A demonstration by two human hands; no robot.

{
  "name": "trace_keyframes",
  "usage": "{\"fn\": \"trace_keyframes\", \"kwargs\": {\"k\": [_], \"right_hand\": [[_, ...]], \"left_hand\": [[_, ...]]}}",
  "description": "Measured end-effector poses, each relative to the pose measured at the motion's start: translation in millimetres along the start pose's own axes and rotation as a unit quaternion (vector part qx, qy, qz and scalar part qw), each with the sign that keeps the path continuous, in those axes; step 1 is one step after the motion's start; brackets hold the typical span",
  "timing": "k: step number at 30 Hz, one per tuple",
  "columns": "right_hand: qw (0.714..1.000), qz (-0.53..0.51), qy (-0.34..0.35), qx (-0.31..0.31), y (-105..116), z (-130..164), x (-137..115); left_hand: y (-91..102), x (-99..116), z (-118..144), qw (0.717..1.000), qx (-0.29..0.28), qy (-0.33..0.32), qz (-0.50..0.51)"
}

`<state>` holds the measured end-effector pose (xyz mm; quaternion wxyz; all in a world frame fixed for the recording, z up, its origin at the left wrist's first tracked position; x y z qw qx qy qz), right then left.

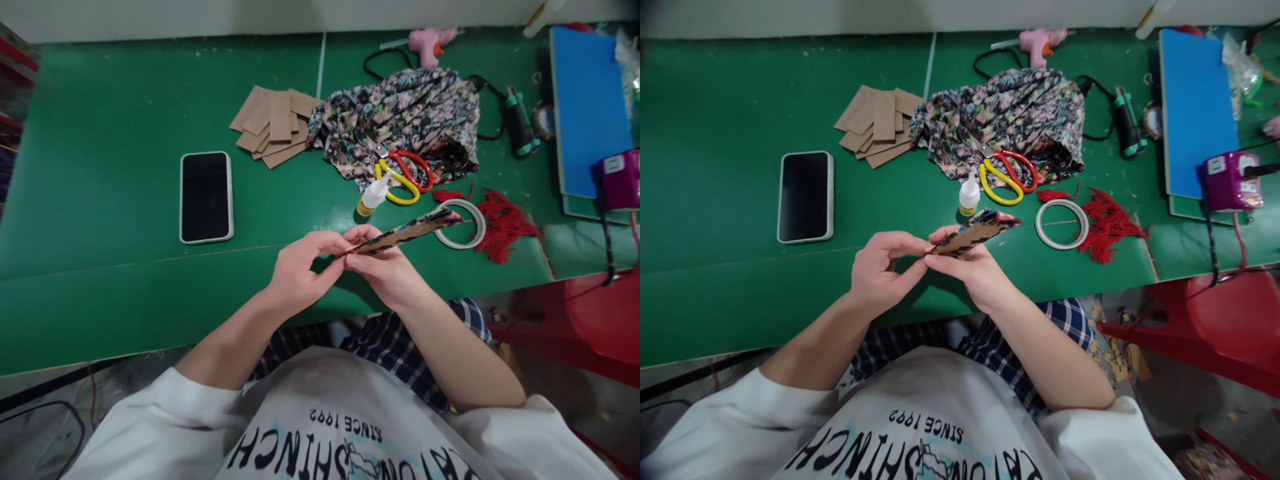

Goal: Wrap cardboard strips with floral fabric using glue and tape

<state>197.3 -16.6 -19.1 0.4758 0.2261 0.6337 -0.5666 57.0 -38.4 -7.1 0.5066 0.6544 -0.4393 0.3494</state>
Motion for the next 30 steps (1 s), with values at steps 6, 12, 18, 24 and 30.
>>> {"fn": "trace_keyframes", "kwargs": {"k": [6, 12, 18, 24, 30], "right_hand": [[0.999, 0.046, 0.001, -0.024, 3.8, 0.9, 2.0], [0.984, 0.152, 0.064, -0.068, 29.4, 4.2, -24.0], [0.874, 0.392, 0.260, 0.124, 66.1, -11.2, -51.6], [0.816, 0.518, 0.235, 0.101, 64.7, -34.9, -33.4], [0.702, 0.669, 0.243, 0.017, 49.5, -52.6, -16.9]], "left_hand": [[1.6, -4.3, -2.4, 0.995, 0.003, 0.082, 0.063], [8.0, -9.8, -7.4, 0.963, -0.005, 0.199, 0.180], [10.0, -11.6, -11.2, 0.917, -0.023, 0.235, 0.321], [14.7, -14.9, -14.8, 0.903, 0.011, 0.240, 0.358], [18.0, -12.6, -17.6, 0.911, 0.033, 0.232, 0.339]]}}
Point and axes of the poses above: each hand's wrist, its own z-axis away from the middle knuckle, its own y-axis out of the back of the hand, x = y × z, the point moved 2 cm from there along -z, towards the middle knuckle, and after that the axes turned 15 degrees about y, right-handed, at the moved point
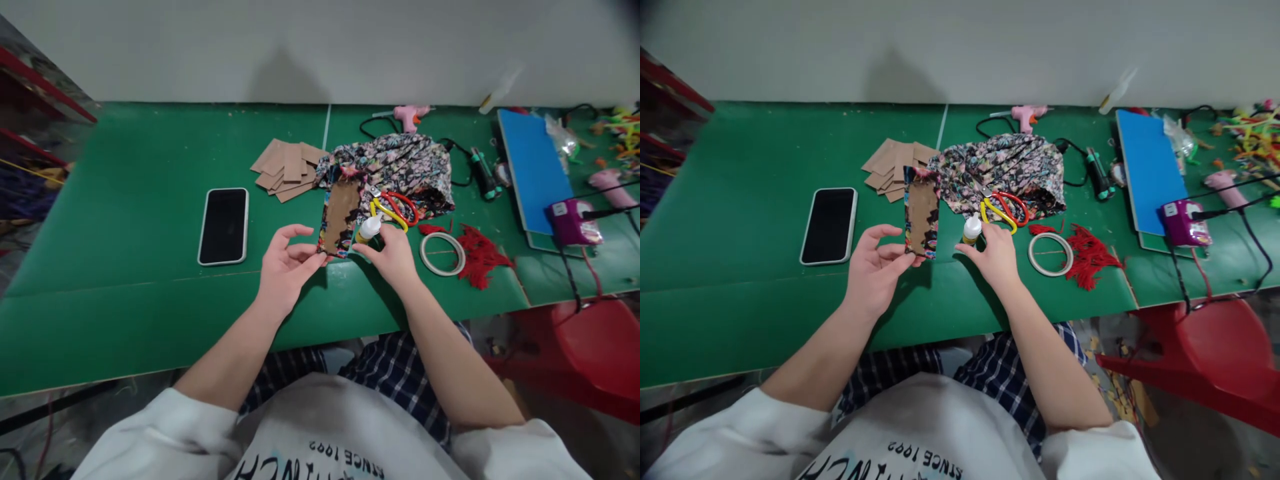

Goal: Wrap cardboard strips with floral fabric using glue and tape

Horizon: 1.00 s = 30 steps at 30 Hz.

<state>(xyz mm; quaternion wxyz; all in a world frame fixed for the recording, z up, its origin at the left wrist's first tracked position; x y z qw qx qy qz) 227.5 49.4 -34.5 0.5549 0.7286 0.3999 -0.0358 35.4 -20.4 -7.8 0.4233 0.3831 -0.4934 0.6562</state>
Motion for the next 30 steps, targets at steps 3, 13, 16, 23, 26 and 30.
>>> {"fn": "trace_keyframes", "kwargs": {"k": [3, 13, 16, 23, 26, 30], "right_hand": [[0.999, -0.031, -0.026, 0.014, -0.2, -0.2, -0.1], [0.978, -0.134, 0.117, 0.112, 89.9, 20.1, -51.6], [0.972, -0.157, 0.146, 0.098, 92.7, 22.7, -63.4], [0.976, -0.100, 0.187, 0.047, 83.5, 27.5, -65.6], [0.976, -0.079, 0.196, 0.041, 82.2, 26.9, -67.3], [0.976, -0.061, 0.204, 0.038, 80.4, 24.7, -69.4]], "left_hand": [[-1.0, 1.2, 0.7, 1.000, 0.002, -0.006, -0.013], [-2.4, 1.3, 6.4, 0.993, 0.034, -0.017, -0.110], [-2.5, 0.6, 7.6, 0.989, 0.038, -0.030, -0.141], [-2.7, 0.4, 10.4, 0.975, 0.060, -0.068, -0.203], [-2.9, 0.5, 11.4, 0.968, 0.069, -0.074, -0.228], [-3.4, 0.8, 11.7, 0.965, 0.067, -0.085, -0.238]]}}
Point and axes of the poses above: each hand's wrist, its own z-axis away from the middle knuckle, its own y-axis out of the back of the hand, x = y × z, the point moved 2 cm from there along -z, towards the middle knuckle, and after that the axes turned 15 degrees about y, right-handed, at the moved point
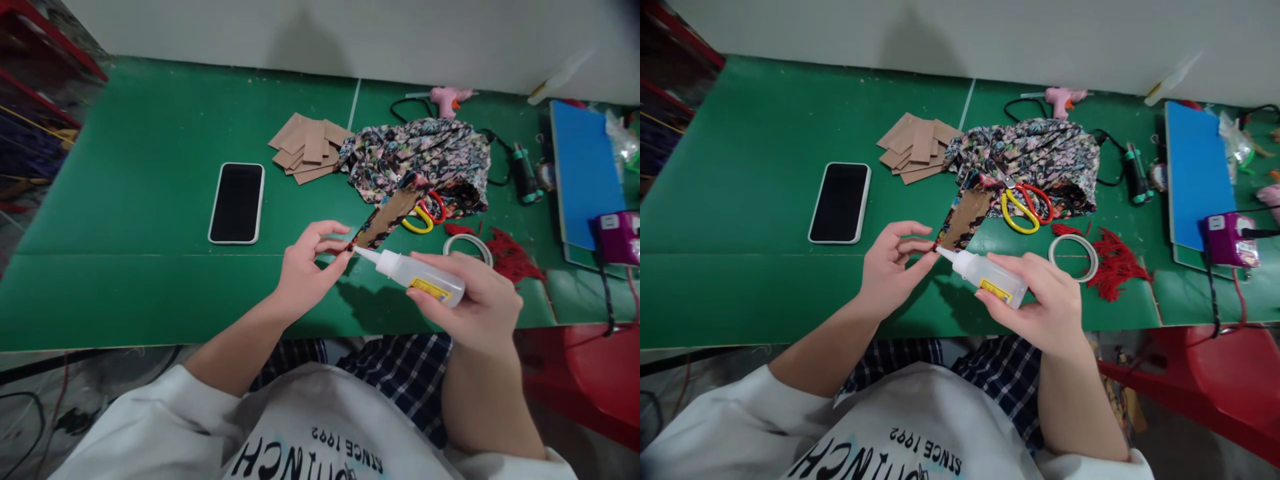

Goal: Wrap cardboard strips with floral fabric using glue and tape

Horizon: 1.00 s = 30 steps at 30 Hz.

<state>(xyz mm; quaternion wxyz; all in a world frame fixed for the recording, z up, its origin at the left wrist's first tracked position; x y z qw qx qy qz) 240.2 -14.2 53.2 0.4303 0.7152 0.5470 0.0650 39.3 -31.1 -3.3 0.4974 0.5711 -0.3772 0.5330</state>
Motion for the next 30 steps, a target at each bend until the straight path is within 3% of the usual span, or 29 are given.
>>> {"fn": "trace_keyframes", "kwargs": {"k": [14, 30], "right_hand": [[0.987, 0.134, 0.073, -0.059, -3.4, -1.4, -19.9], [0.975, 0.193, 0.105, -0.041, -10.0, 0.0, -30.8]], "left_hand": [[-2.0, 0.5, 2.1, 0.996, 0.031, -0.041, -0.070], [-4.1, -1.3, 2.7, 0.996, 0.038, -0.038, -0.076]]}}
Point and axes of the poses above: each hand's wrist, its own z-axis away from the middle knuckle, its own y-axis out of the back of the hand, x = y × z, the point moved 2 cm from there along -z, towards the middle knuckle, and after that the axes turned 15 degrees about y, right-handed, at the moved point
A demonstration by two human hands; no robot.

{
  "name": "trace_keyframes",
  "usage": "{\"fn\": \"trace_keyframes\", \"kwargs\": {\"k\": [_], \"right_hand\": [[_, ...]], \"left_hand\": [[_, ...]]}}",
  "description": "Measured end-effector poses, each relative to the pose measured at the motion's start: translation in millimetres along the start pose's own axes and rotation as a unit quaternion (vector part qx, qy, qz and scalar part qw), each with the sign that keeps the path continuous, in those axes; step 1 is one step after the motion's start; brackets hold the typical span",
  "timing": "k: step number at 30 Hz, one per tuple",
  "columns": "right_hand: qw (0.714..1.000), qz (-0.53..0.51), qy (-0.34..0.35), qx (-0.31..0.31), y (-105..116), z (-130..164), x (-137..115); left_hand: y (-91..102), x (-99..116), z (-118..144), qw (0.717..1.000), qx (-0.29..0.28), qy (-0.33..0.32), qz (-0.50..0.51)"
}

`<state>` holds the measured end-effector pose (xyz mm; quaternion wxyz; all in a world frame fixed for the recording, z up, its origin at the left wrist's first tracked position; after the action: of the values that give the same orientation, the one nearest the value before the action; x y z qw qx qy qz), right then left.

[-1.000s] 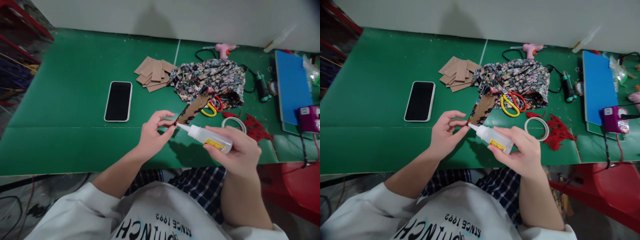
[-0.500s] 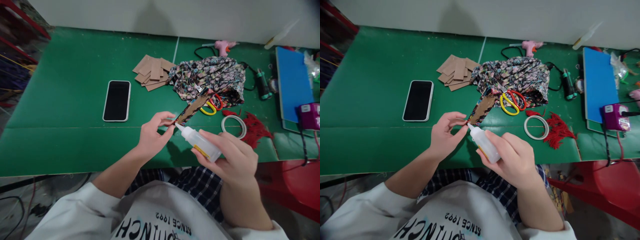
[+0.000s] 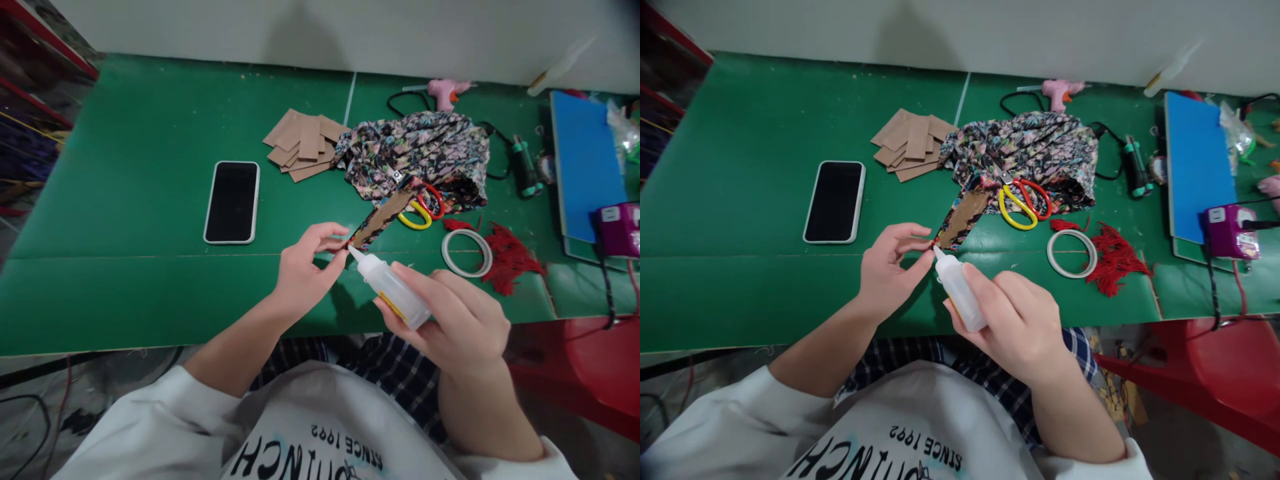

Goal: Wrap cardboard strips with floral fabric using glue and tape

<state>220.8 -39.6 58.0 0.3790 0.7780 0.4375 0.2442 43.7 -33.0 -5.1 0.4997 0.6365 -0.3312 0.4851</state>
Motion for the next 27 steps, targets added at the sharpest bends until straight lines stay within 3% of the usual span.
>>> {"fn": "trace_keyframes", "kwargs": {"k": [27], "right_hand": [[1.000, -0.011, -0.018, 0.018, 8.0, -0.7, 4.9]], "left_hand": [[2.3, 0.4, -2.2, 0.998, -0.015, 0.047, 0.049]]}}
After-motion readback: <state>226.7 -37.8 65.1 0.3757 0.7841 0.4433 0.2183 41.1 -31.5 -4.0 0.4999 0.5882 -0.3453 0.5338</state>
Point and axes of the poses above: each hand's wrist, its own z-axis away from the middle knuckle, its own y-axis out of the back of the hand, x = y × z, the point moved 2 cm from there along -z, towards the middle knuckle, and after that the axes turned 15 degrees about y, right-handed, at the moved point
